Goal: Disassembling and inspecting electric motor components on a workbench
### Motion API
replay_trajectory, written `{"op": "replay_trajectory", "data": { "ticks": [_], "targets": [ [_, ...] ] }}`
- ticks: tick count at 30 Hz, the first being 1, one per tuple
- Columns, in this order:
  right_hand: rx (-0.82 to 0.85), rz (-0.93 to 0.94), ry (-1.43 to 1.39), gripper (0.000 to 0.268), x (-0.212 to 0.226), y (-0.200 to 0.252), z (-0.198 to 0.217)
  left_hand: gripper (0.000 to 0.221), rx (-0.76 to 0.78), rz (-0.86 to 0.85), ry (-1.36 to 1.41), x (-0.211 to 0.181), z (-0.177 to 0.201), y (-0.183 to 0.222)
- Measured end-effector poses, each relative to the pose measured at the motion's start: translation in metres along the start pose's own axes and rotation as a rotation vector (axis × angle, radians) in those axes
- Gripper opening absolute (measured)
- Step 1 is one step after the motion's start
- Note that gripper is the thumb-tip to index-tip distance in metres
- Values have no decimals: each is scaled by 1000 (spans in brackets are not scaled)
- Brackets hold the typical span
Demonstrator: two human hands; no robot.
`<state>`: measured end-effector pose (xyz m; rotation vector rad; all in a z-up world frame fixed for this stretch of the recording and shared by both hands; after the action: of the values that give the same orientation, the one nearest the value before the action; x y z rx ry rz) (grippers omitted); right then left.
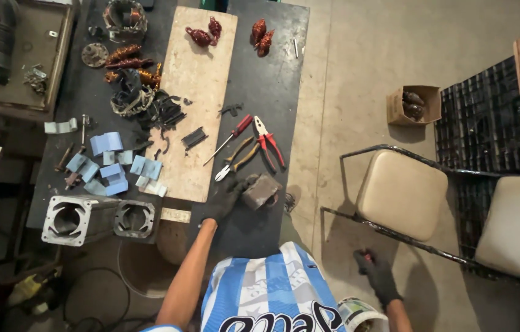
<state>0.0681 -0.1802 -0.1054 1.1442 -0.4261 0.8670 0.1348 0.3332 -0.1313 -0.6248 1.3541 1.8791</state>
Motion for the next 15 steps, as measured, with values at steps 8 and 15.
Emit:
{"op": "replay_trajectory", "data": {
  "ticks": [8,15],
  "targets": [
    [-177,585,387,38,49,-30,-30,48,-40,-52,60,11,-7,-17],
    [161,379,422,50,123,-16,-173,57,-42,-48,26,-8,-1,3]
  ]
}}
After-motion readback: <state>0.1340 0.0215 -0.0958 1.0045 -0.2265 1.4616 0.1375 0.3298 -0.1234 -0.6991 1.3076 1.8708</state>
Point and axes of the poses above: each hand's wrist, its own y-axis away from the middle knuckle, its own z-axis out of the back of the hand, x = y × z, the point moved 8 cm from there along -y, towards the middle knuckle
